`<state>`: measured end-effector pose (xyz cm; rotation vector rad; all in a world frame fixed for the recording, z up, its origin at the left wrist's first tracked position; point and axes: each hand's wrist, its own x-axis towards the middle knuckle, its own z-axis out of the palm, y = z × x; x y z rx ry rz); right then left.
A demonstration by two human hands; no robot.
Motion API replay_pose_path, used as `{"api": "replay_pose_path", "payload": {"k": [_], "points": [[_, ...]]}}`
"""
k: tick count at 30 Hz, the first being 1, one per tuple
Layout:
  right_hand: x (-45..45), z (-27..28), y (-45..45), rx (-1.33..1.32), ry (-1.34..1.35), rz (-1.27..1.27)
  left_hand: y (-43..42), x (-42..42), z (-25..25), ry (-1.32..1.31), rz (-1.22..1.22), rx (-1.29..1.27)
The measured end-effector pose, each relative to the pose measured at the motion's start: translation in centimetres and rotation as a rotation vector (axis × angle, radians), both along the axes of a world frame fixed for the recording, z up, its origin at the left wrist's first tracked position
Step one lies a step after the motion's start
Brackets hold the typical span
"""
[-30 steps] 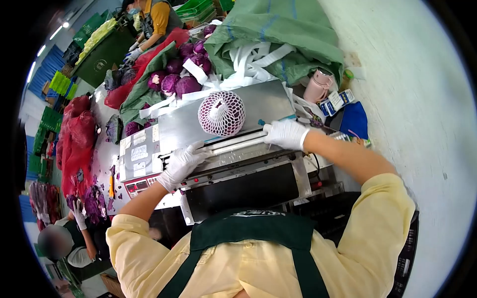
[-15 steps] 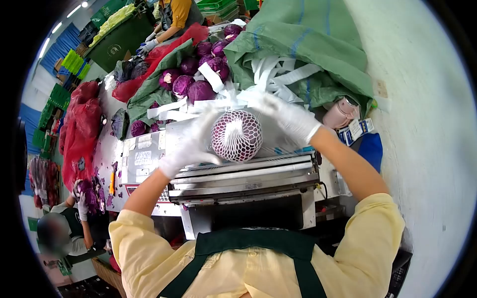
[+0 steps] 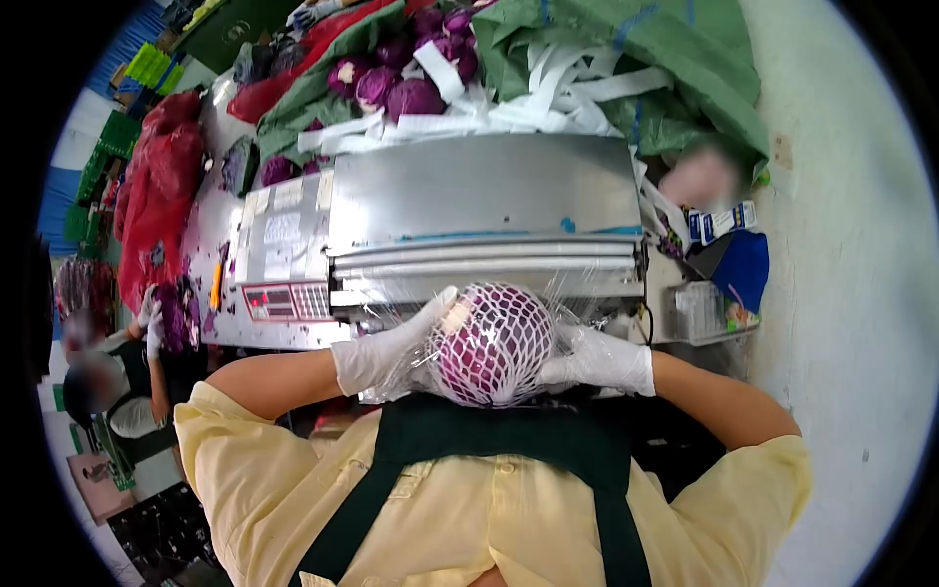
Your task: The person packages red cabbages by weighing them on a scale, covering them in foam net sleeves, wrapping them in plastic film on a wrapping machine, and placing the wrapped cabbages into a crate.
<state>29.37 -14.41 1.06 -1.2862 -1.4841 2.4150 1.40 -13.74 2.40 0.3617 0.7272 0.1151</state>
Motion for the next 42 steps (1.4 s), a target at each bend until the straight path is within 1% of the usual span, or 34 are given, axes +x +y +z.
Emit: {"api": "replay_pose_path", "payload": {"k": [1,2,3,4,5,6,7,9,11,12,13,14,15,16,18,19,20,22,23,24,26,27,28,30,31,32,33,34,35,36,37,39,41,42], "points": [[0.1,-0.6,-1.5,-0.136,0.024,0.012,-1.5,0.4,-0.5,0.1,-0.016,-0.088],[0.3,-1.6,-2.9,-0.272,0.048,0.024,-3.4,0.2,-3.6,0.024,-0.016,-0.129],[0.7,-3.3,-4.1,-0.276,0.047,0.024,-4.0,0.1,-5.3,0.09,-0.032,-0.149],[1.2,-5.5,-5.1,-0.406,0.122,-0.09,-4.5,0.3,-6.2,0.155,-0.048,-0.17],[1.5,-7.1,-6.1,-0.538,0.197,-0.211,-5.7,1.1,-6.5,0.122,0.138,-0.194],[1.5,-7.7,-6.3,-0.555,0.167,-0.221,-6.7,1.1,-8.5,-0.055,0.299,-0.278],[1.7,-7.6,-6.7,-0.517,0.166,-0.225,-7.7,-0.5,-10.0,-0.042,0.19,-0.077],[2.2,-7.0,-7.7,-0.479,0.167,-0.236,-9.3,-2.4,-8.5,-0.032,0.073,0.124],[3.4,-6.5,-8.8,-0.547,0.316,-0.436,-11.9,-2.8,-4.0,0.173,0.22,0.528],[3.9,-5.8,-9.2,-0.542,0.319,-0.442,-13.7,-3.5,-4.6,0.287,0.292,0.813],[4.3,-4.5,-9.6,-0.484,0.286,-0.513,-14.9,-5.0,-4.7,0.665,0.065,1.123],[4.5,-3.2,-9.9,-0.426,0.252,-0.584,-16.1,-5.0,-5.0,0.786,0.196,1.311],[3.9,-1.8,-10.1,-0.309,0.07,-0.611,-17.2,-5.1,-6.4,0.738,0.369,1.123],[4.2,-2.3,-11.0,-0.305,0.073,-0.617,-17.8,-5.2,-7.8,0.683,0.532,0.929],[5.0,-4.0,-13.4,0.292,-0.076,-0.324,-16.8,-3.7,-6.4,0.675,0.62,0.954],[4.3,-4.6,-13.8,0.389,-0.045,-0.436,-16.0,-2.7,-6.0,0.666,0.706,0.98],[4.1,-4.3,-13.6,0.389,-0.046,-0.434,-15.5,-1.7,-6.1,0.618,0.788,0.858],[3.8,-3.3,-12.6,0.238,-0.046,-0.633,-14.7,-2.2,-7.5,0.533,0.87,0.69],[3.2,-2.4,-12.7,0.194,-0.086,-0.795,-14.7,-1.9,-6.9,0.536,0.957,0.688],[4.1,-2.6,-13.0,0.132,-0.092,-0.836,-15.2,-3.3,-5.9,0.436,0.996,0.422],[5.8,-2.3,-13.7,-0.057,-0.147,-0.914,-16.3,-3.7,-4.1,0.409,1.101,0.131],[6.7,-2.8,-14.0,-0.167,-0.167,-0.884,-17.3,-3.4,-4.5,0.432,1.122,0.025],[7.6,-4.1,-14.7,-0.184,-0.175,-0.871,-18.5,-3.2,-5.0,0.454,1.142,-0.081],[8.5,-9.2,-16.9,-0.283,-0.316,-0.717,-21.3,-4.0,-11.7,0.461,1.079,-0.272],[8.4,-11.5,-17.7,-0.216,-0.394,-0.646,-22.4,-3.9,-12.5,0.862,0.833,-0.196],[8.5,-13.6,-17.2,-0.316,-0.392,-0.55,-23.1,-4.6,-18.5,0.896,0.429,0.07],[8.3,-19.0,-17.5,0.31,-0.515,-0.088,-23.8,-5.2,-23.4,0.897,0.016,0.324],[7.7,-23.0,-17.9,0.929,-0.59,0.395,-23.8,-3.8,-26.8,0.744,0.126,0.587],[3.3,-21.1,-16.8,0.852,-0.657,0.654,-23.9,-2.4,-30.2,0.563,0.234,0.835],[-1.4,-18.8,-16.0,0.762,-0.723,0.909,-21.6,-0.3,-22.1,0.711,-0.001,0.816],[-2.1,-24.1,-17.4,0.437,-0.364,0.377,-20.6,0.9,-21.5,0.658,-0.035,0.838],[-3.6,-28.6,-19.7,0.103,0.091,-0.197,-20.0,1.6,-22.6,0.519,0.029,0.844],[-5.1,-22.1,-18.2,0.593,-0.14,0.218,-19.7,0.6,-21.8,0.399,0.12,0.782],[-6.1,-17.4,-16.9,1.063,-0.482,0.691,-19.6,0.1,-21.0,0.337,0.166,0.739]]}}
